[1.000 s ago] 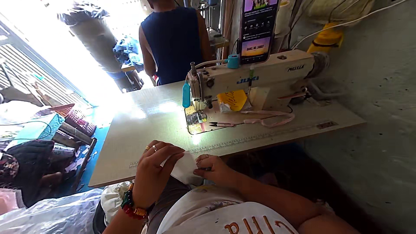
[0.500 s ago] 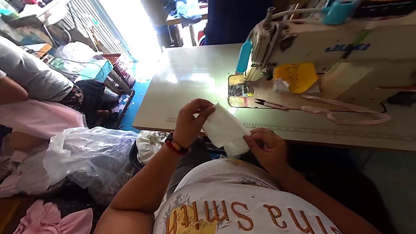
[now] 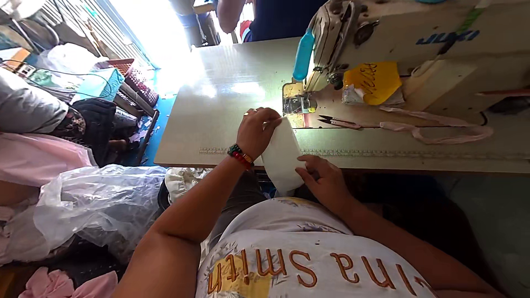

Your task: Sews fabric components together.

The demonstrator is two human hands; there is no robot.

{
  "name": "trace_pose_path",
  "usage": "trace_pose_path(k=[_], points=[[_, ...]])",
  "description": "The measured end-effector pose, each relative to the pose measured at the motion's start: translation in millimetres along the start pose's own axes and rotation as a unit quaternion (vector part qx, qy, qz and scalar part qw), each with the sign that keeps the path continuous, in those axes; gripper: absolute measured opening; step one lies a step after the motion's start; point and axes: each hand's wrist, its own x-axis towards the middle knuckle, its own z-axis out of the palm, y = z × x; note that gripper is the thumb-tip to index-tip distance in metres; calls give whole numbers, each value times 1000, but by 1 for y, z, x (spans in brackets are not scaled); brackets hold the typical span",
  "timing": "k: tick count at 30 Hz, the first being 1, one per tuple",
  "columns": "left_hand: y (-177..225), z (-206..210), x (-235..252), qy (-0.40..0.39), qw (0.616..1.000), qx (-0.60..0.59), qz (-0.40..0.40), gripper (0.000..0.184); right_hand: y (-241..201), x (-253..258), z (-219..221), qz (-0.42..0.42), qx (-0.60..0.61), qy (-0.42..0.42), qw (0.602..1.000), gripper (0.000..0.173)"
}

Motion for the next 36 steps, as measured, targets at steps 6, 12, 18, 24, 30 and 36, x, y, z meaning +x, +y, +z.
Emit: trace_pose_path(k=[6, 12, 18, 24, 30, 36], points=[[-25, 51, 57, -113, 987, 109, -31, 20, 8, 14, 4, -37, -213, 36, 976, 30], [-32, 75, 80, -160, 972, 169, -40, 21, 30, 20, -7, -86, -277, 4, 957, 42], [-31, 87, 81, -119, 976, 179, -23, 25, 40, 18, -3, -90, -228, -16, 969, 47], [-33, 96, 56, -110, 970, 188, 111, 22, 36, 16, -3, -80, -213, -18, 974, 44], [-37, 89, 45, -149, 970, 163, 103, 38, 31, 21, -4, -72, -227, -32, 971, 47], [-47, 94, 64, -136, 975, 135, 115, 36, 29, 34, -2, -24, -239, -46, 970, 49]])
